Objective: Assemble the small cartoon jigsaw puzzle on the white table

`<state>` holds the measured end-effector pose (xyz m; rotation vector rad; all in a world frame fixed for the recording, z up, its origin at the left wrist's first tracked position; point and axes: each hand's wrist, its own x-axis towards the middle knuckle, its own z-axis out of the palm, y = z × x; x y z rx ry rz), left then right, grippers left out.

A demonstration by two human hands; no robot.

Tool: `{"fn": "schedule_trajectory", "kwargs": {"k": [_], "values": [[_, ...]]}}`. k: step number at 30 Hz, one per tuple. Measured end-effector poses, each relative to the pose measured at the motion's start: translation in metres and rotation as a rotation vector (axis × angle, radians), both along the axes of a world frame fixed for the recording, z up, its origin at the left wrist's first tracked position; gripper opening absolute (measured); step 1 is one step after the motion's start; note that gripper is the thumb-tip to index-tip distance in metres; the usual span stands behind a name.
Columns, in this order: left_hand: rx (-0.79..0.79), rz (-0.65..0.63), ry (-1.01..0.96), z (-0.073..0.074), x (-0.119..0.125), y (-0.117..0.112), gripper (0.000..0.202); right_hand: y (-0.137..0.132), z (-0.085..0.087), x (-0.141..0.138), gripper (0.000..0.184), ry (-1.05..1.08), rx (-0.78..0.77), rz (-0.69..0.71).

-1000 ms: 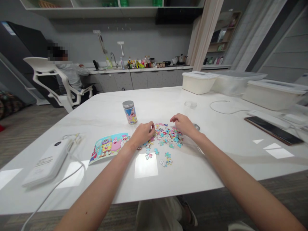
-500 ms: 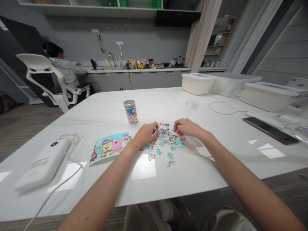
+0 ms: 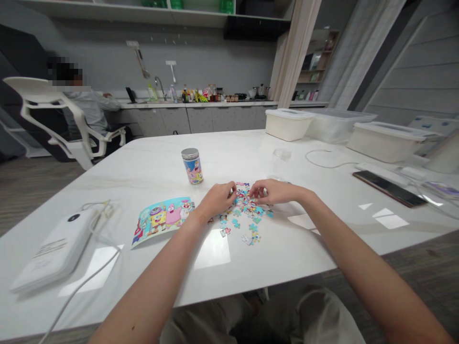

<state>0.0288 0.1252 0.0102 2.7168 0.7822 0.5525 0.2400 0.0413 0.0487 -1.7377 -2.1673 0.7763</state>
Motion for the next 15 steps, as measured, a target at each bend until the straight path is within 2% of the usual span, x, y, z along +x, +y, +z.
{"fn": "schedule_trajectory", "kwargs": {"k": [6,11,15], "values": [[0.016,-0.001,0.006,0.001,-0.001,0.001,0.016,0.001,0.000,0.001,0.027,0.003,-0.033,0.043],[0.022,0.002,0.018,0.001,-0.001,0.001,0.015,0.002,0.001,0.005,0.019,-0.020,0.036,0.022],[0.024,-0.005,0.016,0.000,-0.001,0.002,0.015,0.004,-0.001,0.012,0.019,-0.027,0.058,-0.010]]}}
